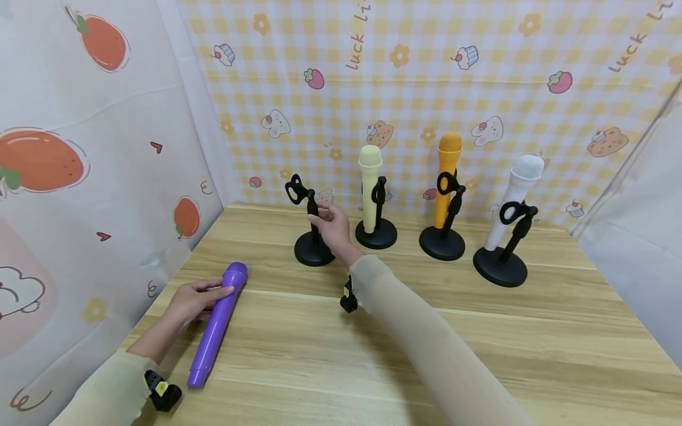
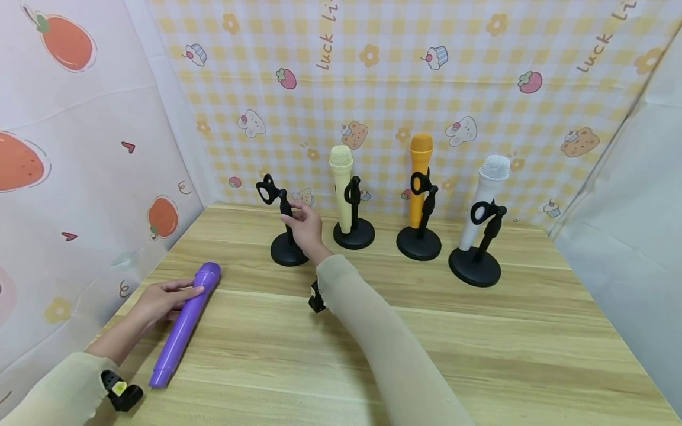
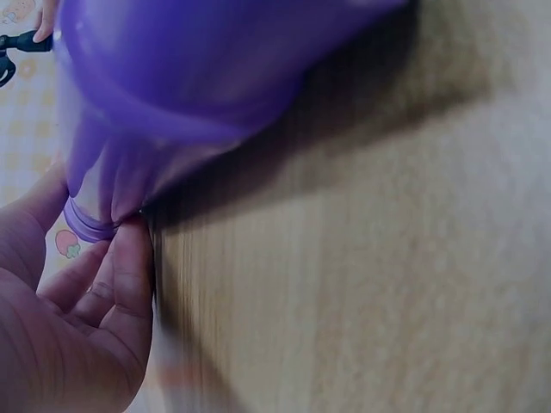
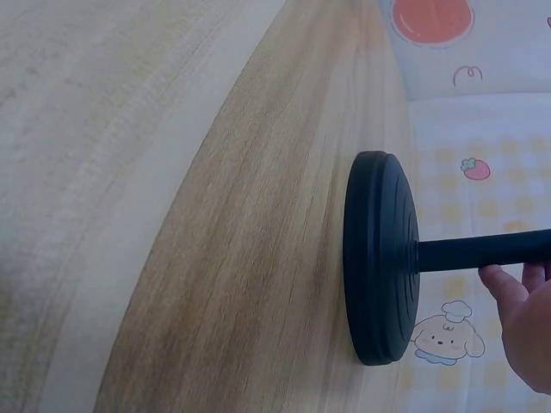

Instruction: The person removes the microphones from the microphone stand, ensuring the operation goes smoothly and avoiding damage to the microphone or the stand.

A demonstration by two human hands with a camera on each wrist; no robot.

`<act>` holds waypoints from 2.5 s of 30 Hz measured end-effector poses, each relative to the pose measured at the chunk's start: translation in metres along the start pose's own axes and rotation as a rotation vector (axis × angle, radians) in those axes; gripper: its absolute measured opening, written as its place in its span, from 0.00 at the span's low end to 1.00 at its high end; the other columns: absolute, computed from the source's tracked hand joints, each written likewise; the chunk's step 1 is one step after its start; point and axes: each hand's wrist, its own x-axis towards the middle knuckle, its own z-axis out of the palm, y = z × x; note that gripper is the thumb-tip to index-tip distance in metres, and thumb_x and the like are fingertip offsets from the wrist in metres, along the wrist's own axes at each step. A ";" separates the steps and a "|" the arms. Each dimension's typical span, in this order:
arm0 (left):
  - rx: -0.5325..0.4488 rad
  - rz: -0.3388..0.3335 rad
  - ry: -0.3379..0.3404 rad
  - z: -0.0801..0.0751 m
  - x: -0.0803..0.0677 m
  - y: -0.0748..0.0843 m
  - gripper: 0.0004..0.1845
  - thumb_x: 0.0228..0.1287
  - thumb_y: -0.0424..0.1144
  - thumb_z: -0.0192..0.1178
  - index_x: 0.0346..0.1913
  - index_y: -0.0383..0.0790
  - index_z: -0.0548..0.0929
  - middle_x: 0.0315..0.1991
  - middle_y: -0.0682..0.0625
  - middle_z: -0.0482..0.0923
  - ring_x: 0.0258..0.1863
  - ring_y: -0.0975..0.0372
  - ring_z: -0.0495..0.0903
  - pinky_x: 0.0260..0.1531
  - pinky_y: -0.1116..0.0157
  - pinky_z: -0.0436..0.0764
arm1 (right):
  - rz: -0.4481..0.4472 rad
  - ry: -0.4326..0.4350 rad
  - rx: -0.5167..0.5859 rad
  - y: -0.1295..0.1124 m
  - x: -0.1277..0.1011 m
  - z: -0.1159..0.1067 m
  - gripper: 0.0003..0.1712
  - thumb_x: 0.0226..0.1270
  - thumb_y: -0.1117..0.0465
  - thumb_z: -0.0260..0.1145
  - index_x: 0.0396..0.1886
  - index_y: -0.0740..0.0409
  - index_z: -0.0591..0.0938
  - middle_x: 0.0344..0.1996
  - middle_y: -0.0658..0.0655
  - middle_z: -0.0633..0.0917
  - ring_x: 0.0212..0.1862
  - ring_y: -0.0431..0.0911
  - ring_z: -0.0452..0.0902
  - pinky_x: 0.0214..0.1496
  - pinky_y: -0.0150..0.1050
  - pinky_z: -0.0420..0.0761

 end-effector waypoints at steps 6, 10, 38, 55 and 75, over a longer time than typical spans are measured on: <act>0.004 0.009 -0.011 -0.001 -0.001 0.000 0.47 0.55 0.59 0.69 0.68 0.27 0.67 0.46 0.39 0.80 0.33 0.62 0.81 0.30 0.62 0.83 | 0.006 0.009 -0.008 0.000 0.000 0.001 0.20 0.62 0.63 0.71 0.55 0.53 0.82 0.39 0.55 0.84 0.40 0.45 0.80 0.41 0.37 0.81; 0.015 0.005 -0.004 -0.001 0.000 0.001 0.47 0.55 0.59 0.69 0.67 0.27 0.67 0.46 0.38 0.80 0.33 0.62 0.80 0.30 0.62 0.83 | 0.009 0.009 -0.014 0.000 0.000 0.001 0.19 0.62 0.62 0.71 0.53 0.53 0.82 0.39 0.54 0.85 0.41 0.45 0.80 0.43 0.38 0.81; 0.015 -0.008 0.000 -0.002 -0.001 0.001 0.49 0.54 0.61 0.69 0.67 0.27 0.67 0.46 0.39 0.78 0.33 0.61 0.79 0.30 0.62 0.83 | 0.026 0.006 0.016 -0.002 -0.002 0.001 0.19 0.62 0.62 0.71 0.53 0.53 0.82 0.40 0.54 0.85 0.42 0.46 0.81 0.46 0.40 0.81; 0.001 -0.006 -0.007 -0.004 -0.004 0.002 0.48 0.56 0.60 0.68 0.68 0.28 0.66 0.50 0.37 0.77 0.36 0.60 0.79 0.33 0.62 0.83 | 0.031 -0.004 0.027 -0.004 -0.003 0.000 0.20 0.63 0.63 0.70 0.55 0.54 0.81 0.43 0.56 0.84 0.45 0.47 0.81 0.48 0.39 0.81; -0.114 -0.003 -0.007 -0.019 -0.007 0.003 0.45 0.58 0.53 0.69 0.68 0.26 0.65 0.35 0.54 0.85 0.31 0.66 0.83 0.30 0.63 0.84 | 0.017 -0.019 0.016 -0.005 -0.006 -0.013 0.20 0.65 0.61 0.69 0.57 0.53 0.81 0.44 0.55 0.84 0.46 0.47 0.81 0.48 0.40 0.81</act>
